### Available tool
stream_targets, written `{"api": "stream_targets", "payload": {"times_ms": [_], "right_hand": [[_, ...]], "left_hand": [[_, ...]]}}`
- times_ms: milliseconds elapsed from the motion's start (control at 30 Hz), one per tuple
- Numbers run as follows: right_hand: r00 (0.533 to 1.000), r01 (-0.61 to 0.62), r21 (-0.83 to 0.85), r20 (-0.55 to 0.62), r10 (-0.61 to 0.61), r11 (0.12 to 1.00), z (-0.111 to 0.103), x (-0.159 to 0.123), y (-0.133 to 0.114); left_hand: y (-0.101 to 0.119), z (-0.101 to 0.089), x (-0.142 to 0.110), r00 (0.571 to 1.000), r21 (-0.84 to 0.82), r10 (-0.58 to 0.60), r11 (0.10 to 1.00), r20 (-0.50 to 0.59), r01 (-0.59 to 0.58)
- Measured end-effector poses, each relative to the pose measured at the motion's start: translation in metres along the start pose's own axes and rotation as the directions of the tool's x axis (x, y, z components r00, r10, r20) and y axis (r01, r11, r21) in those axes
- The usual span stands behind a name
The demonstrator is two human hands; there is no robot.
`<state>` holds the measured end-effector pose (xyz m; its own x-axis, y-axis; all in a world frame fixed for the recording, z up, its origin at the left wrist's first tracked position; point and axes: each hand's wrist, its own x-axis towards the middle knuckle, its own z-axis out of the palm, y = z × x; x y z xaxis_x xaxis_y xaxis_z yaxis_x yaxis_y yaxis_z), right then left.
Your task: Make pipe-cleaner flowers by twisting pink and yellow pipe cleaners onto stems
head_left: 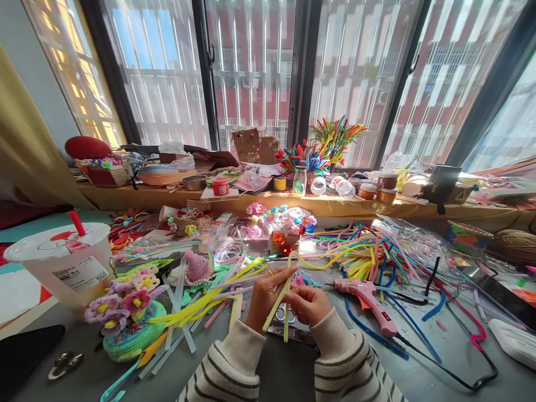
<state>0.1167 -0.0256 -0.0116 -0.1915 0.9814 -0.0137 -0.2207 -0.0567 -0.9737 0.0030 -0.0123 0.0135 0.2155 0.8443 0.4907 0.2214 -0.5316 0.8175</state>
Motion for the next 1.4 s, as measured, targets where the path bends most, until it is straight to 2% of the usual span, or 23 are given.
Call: {"api": "stream_targets", "payload": {"times_ms": [267,400,467,567,667,767,900,967,1133,1300,1400], "right_hand": [[0.996,0.066,0.073,-0.065,-0.061,0.995,0.000,0.002,0.004],[0.995,0.042,0.088,-0.092,-0.034,0.995,-0.001,0.003,0.003],[0.998,0.036,0.087,-0.062,-0.031,0.996,-0.002,0.003,0.001],[0.996,0.063,0.041,-0.070,-0.060,0.997,-0.002,0.001,-0.001],[0.992,0.106,-0.041,-0.067,-0.108,0.994,-0.001,0.001,0.001],[0.981,0.190,-0.166,-0.018,-0.195,0.968,0.000,0.002,0.008],[0.950,0.311,-0.336,0.081,-0.302,0.889,0.000,0.002,0.012],[0.951,0.307,-0.406,0.116,-0.285,0.861,0.001,0.001,0.010],[0.968,0.233,-0.447,0.193,-0.161,0.864,0.004,-0.006,0.001],[0.947,0.229,-0.436,0.306,-0.096,0.870,0.003,-0.006,0.001],[0.952,0.212,-0.404,0.291,-0.094,0.890,0.001,-0.003,0.002]], "left_hand": [[-0.003,0.004,-0.002,0.996,0.059,0.061,0.996,0.058,-0.065],[-0.003,0.006,-0.003,0.994,0.024,0.074,0.997,0.075,-0.076],[-0.001,0.006,-0.003,0.999,-0.044,0.027,0.999,0.042,-0.026],[0.002,0.007,0.000,0.990,-0.247,-0.138,0.959,0.020,0.138],[0.003,0.006,0.002,0.959,-0.346,-0.235,0.896,0.159,0.277],[0.003,0.005,0.003,0.936,-0.300,-0.225,0.904,0.272,0.305],[0.004,0.007,0.002,0.909,-0.324,-0.240,0.878,0.341,0.353],[0.005,0.007,0.002,0.908,-0.409,-0.278,0.824,0.313,0.393],[0.006,0.004,0.001,0.890,-0.685,-0.405,0.588,0.211,0.430],[0.005,-0.001,0.002,0.860,-0.777,-0.470,0.459,0.199,0.430],[0.005,-0.002,0.003,0.861,-0.824,-0.452,0.378,0.233,0.422]]}}
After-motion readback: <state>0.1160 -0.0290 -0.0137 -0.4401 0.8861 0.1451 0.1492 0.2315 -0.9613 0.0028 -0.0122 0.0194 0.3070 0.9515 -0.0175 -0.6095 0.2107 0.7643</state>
